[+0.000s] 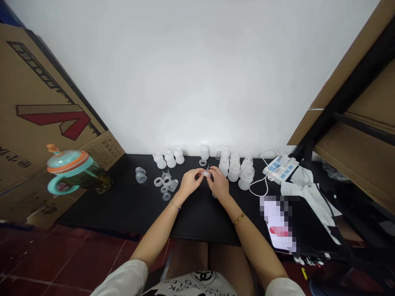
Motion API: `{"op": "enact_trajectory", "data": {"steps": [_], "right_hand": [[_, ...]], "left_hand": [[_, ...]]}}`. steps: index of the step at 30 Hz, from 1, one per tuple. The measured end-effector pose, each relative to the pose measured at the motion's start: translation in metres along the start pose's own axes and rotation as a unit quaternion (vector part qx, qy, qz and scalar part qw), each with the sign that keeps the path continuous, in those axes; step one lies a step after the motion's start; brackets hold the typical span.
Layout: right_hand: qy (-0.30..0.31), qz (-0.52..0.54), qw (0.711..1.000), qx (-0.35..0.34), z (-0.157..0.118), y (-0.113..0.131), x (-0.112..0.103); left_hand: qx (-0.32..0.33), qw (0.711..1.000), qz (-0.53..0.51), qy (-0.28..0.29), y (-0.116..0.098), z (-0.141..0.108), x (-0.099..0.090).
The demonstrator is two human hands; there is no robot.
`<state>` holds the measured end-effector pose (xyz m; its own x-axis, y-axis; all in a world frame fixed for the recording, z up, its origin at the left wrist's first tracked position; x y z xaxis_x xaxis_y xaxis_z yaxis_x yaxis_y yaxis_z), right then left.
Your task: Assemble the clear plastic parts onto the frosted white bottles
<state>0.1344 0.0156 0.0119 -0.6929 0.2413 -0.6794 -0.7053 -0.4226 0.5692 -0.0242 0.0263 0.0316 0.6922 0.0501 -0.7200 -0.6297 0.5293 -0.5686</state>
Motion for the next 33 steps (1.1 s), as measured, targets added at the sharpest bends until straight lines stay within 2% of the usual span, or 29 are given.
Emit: {"op": "enact_trajectory", "data": {"steps": [10,20,33], "right_hand": [[-0.019,0.13,0.991,0.02,0.0024,-0.0003,-0.0038],[-0.001,0.192,0.98,0.057,0.0038,0.0026,-0.0046],[0.009,0.176,0.983,0.047,0.0017,0.0028,0.0002]], "left_hand": [[0.03,0.999,0.013,-0.03,-0.0031,-0.002,-0.001],[-0.007,1.0,0.002,0.008,-0.0059,-0.0015,-0.0015],[-0.022,0.999,0.008,0.023,-0.0076,-0.0021,0.0012]]}}
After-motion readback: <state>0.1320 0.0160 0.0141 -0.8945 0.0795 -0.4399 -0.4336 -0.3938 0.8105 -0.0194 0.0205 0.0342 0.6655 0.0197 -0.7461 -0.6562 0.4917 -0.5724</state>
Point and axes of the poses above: each hand's wrist, its own z-axis towards the middle knuckle, its own x-axis out of the palm, y = z × x, the point moved 3 cm from there along z, towards the middle knuckle, and after that the axes turned 9 degrees about y, right-handed, at the moved point
